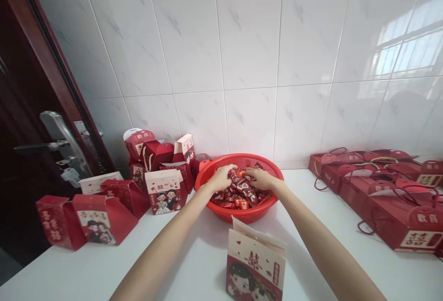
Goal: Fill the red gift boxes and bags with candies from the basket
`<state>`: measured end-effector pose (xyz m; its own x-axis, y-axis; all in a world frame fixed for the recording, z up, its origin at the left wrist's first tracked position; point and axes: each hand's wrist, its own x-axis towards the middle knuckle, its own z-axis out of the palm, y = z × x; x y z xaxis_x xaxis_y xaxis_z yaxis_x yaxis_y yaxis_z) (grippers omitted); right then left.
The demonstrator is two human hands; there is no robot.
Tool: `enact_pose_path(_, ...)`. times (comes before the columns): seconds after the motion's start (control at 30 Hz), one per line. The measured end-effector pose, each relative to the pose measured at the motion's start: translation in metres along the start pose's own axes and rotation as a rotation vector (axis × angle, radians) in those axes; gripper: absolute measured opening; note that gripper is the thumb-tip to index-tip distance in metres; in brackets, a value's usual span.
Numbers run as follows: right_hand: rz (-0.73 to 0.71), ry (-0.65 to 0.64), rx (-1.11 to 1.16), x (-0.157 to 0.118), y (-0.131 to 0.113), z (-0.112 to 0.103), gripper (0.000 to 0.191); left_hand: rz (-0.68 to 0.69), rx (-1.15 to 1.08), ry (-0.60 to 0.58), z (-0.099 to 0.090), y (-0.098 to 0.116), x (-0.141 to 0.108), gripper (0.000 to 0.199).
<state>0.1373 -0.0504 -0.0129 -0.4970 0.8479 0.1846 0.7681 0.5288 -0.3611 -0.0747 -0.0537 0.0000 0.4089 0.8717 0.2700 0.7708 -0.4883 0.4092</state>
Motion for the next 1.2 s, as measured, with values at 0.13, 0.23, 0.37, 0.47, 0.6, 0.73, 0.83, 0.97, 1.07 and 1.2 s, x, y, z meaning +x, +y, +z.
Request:
enact_pose_path(0.13, -0.020, 0.043, 0.044, -0.005, -0.005, -0.002, 0.035, 0.048, -0.080, 0.028, -0.003, 0.003, 0.000, 0.059)
enact_pose_path(0.23, -0.025, 0.077, 0.098, -0.009, -0.011, -0.004, 0.022, 0.060, -0.098, 0.041, -0.002, 0.003, 0.000, 0.050)
enact_pose_path(0.37, -0.015, 0.162, 0.208, -0.015, -0.018, -0.005, 0.021, 0.098, -0.149, 0.059, -0.002, 0.004, -0.001, 0.049)
enact_pose_path(0.47, -0.021, 0.216, 0.308, -0.018, -0.020, -0.006, 0.026, 0.168, -0.224, 0.081, 0.000, 0.006, -0.002, 0.043)
enact_pose_path(0.6, -0.045, 0.247, 0.417, -0.016, -0.019, -0.007, 0.014, 0.219, -0.321, 0.096, 0.003, 0.008, -0.003, 0.049)
enact_pose_path(0.73, -0.029, 0.301, 0.533, -0.015, -0.015, -0.005, 0.011, 0.134, -0.404, 0.072, 0.005, 0.010, -0.003, 0.053)
enact_pose_path(0.83, -0.005, 0.391, 0.668, -0.015, -0.011, -0.004, 0.015, 0.066, -0.400, 0.068, 0.005, 0.008, -0.002, 0.055)
enact_pose_path(0.97, 0.043, 0.554, 0.890, -0.014, -0.007, -0.004, 0.024, 0.056, -0.155, -0.088, 0.004, 0.004, 0.000, 0.038)
enact_pose_path(1.07, 0.067, 0.610, 1.065, -0.015, -0.007, -0.008, 0.032, 0.041, -0.005, -0.188, 0.003, 0.003, 0.001, 0.038)
enact_pose_path(1.2, 0.113, 0.608, 1.277, -0.023, -0.013, -0.012, 0.031, 0.035, 0.041, -0.257, 0.001, 0.007, 0.000, 0.050)
